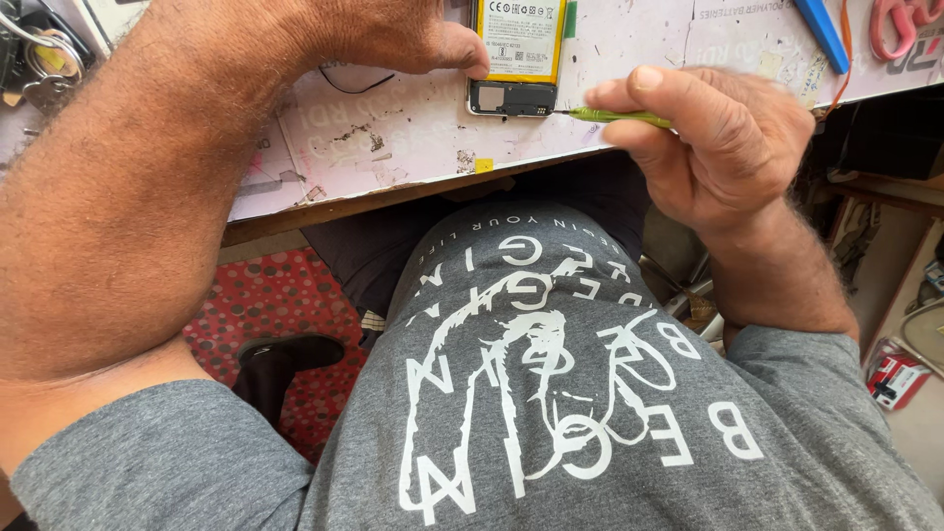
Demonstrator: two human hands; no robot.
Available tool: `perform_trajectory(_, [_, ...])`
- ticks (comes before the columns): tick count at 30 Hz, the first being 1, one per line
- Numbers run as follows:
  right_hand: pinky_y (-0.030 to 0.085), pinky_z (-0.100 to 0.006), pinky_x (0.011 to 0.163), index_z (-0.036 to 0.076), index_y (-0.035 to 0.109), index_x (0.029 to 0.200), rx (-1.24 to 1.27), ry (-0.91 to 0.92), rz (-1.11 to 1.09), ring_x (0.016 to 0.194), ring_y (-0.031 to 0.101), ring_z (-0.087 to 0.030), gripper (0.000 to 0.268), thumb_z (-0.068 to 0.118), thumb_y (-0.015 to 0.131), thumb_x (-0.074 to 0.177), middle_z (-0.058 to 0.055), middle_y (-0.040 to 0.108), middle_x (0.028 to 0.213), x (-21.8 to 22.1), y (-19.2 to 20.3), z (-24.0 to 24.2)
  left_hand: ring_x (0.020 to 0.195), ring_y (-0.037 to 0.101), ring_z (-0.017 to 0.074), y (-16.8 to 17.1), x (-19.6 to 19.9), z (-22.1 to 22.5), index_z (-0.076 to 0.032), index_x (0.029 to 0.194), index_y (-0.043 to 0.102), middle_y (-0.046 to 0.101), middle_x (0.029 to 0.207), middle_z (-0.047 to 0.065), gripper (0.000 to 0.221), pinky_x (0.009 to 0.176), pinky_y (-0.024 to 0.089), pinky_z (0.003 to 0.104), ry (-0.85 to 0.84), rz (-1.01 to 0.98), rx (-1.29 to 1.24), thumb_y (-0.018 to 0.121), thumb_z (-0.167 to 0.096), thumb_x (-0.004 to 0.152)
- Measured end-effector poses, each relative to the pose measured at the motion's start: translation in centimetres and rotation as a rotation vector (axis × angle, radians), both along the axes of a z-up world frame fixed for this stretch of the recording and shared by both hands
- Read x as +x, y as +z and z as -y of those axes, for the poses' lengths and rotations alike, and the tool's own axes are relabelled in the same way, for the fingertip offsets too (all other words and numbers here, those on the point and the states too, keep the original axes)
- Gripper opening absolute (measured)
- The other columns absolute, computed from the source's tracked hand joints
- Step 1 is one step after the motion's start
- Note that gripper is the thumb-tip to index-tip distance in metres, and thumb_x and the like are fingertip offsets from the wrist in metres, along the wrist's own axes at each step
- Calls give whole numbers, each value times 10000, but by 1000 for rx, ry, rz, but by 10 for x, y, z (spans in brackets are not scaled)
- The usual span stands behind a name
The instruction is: The person uses a green screwdriver to remove screws from a disassembled smartphone, then uses a blue plastic pry tool to separate the screen assembly from the frame. The person handles the phone and its components on a cluttered workbench.
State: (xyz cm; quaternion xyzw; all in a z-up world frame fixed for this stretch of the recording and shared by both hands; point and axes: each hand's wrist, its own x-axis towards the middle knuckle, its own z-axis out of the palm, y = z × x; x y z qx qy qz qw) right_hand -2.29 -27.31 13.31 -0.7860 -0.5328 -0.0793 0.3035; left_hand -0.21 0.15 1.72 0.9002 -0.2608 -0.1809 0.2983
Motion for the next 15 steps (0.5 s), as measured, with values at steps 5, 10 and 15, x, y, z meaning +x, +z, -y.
perform_trajectory(5, [635, -354, 690, -12, 520, 1330, 10, -21, 7, 869, 779, -272, 383, 163, 710, 1047, -152, 765, 986, 0, -5, 6, 574, 705, 289, -1, 3, -4, -41, 1112, 768, 740, 779, 192, 468, 541, 589, 424, -17, 59, -55, 815, -468, 926])
perform_trajectory(10, [659, -355, 731, 17, 535, 1354, 43, -5, 9, 908, 789, -271, 381, 177, 731, 1068, -146, 770, 1020, 1, -11, 9, 582, 712, 284, -5, 3, -3, -55, 1125, 767, 744, 801, 186, 451, 555, 593, 416, -25, 68, -67, 816, -456, 925])
perform_trajectory(15, [664, -387, 749, 8, 559, 1297, 55, -8, -3, 884, 785, -284, 351, 177, 718, 1032, -160, 760, 993, -2, -8, 5, 617, 715, 274, -9, 4, -3, -43, 1108, 775, 754, 828, 176, 429, 589, 596, 405, -50, 146, -137, 823, -438, 949])
